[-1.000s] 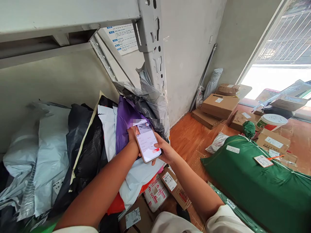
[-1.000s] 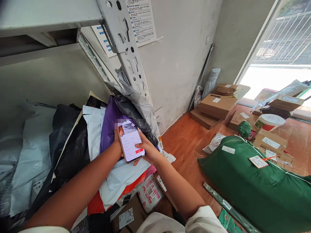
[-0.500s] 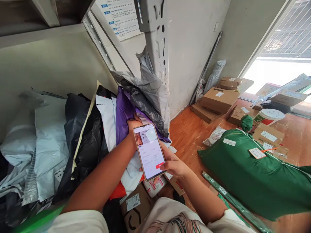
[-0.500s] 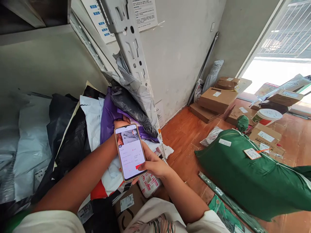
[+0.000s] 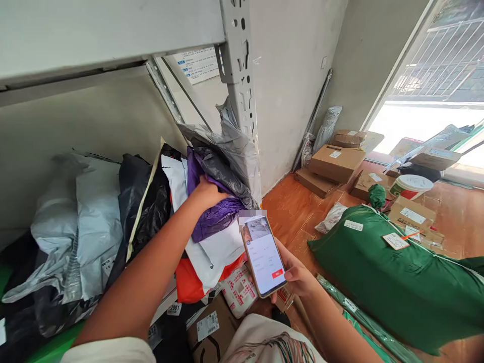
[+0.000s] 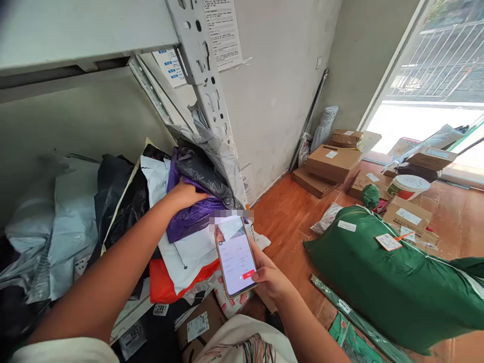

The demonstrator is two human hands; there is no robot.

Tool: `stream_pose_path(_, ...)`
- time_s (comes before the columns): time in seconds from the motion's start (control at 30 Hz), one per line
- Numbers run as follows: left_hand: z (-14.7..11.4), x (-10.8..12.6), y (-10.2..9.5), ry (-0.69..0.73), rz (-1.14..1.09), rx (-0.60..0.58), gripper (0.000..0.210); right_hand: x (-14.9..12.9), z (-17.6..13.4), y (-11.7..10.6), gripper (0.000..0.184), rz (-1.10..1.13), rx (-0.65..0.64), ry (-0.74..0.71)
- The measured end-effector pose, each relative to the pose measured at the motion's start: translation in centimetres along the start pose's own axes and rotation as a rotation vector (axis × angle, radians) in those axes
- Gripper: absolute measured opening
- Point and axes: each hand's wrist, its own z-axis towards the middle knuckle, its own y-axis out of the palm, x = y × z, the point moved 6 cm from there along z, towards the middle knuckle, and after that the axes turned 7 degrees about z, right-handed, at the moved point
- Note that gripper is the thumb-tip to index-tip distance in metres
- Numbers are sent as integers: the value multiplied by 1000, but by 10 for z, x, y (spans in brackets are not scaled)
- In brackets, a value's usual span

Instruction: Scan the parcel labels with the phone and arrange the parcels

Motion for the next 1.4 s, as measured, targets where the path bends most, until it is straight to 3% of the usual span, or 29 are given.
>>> stream_pose_path(0.1,-20,-6,-47,-71,-40,385,68,0,-14,-11,94,-18,20,-9)
stream_pose_path(0.13,-27,-6,-57,-63,-6,459,62,0,-17,-15,93,-20,32,-20)
stream_pose_path(0.2,-37,-5,-66,-17,98,493,37,0,-22,-21,90,-25,58,-44)
stream_pose_path(0.3,-46,-13,-64,13,150,472,4,1,-28,-25,89,-46,69,-55)
stream_pose_path(0.5,-60,-31,-53,-75,-376,697,26,-2,-39,-30,82,-43,89,-62)
stream_pose_path(0.57,-54,-25,-51,-27,-363,668,30,-2,-41,-32,82,-31,103,-68)
stream_pose_path(0.63,-44,-12,-53,167,-194,603,29,-2,-42,-35,83,-19,109,-72)
stream_pose_path(0.7,-33,-5,-53,350,-6,519,46,-1,-44,-36,86,-19,98,-71)
stream_pose_path(0.77,-21,-11,-54,399,122,407,55,1,-46,-37,89,-22,81,-71)
stream_pose_path(0.87,-16,-16,-56,447,263,248,34,2,-51,-42,90,-9,83,-81)
stream_pose_path(1.0,-44,3,-52,713,339,69,15,-1,-57,-49,93,13,117,-116)
stream_pose_path(1.1,-51,6,-38,548,331,-67,19,-4,-59,-51,91,9,122,-119)
stream_pose_path(1.17,-40,5,-29,379,300,-73,31,-4,-57,-50,88,11,123,-115)
stream_pose_path(1.4,42,27,2,129,169,-2,41,4,-53,-40,86,21,155,-93)
